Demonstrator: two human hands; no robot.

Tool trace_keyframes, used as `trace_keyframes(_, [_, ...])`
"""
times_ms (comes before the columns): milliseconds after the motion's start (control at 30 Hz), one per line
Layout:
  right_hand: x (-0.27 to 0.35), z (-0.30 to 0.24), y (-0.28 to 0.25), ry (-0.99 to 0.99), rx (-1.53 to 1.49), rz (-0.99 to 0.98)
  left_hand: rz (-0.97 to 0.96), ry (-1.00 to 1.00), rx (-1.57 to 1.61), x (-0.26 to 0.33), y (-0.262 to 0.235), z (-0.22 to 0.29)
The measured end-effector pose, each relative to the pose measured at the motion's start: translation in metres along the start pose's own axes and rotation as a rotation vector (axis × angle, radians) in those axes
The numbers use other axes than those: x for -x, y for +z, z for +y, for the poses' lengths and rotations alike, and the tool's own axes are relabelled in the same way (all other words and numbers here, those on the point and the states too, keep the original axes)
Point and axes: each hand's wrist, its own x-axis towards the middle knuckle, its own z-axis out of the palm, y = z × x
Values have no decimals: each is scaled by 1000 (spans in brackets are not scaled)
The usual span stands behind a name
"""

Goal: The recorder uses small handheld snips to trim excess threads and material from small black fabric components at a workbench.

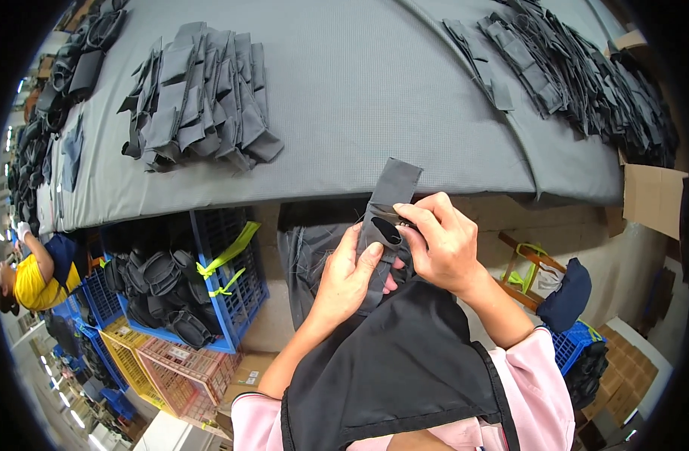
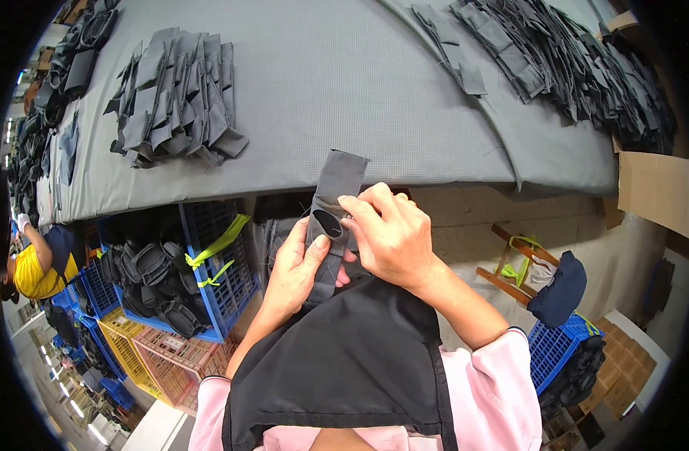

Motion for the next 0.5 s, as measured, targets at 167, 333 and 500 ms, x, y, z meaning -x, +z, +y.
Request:
trace_keyframes(167, [-1, 0, 2, 14, -63, -4, 3, 16, -12, 0, -1, 0])
trace_keyframes(333, [-1, 0, 5, 35, -117, -16, -9, 5, -42, 1, 1, 0])
trace_keyframes(500, [3, -2, 8, 35, -41, 32, -8, -17, -21, 1, 2, -1])
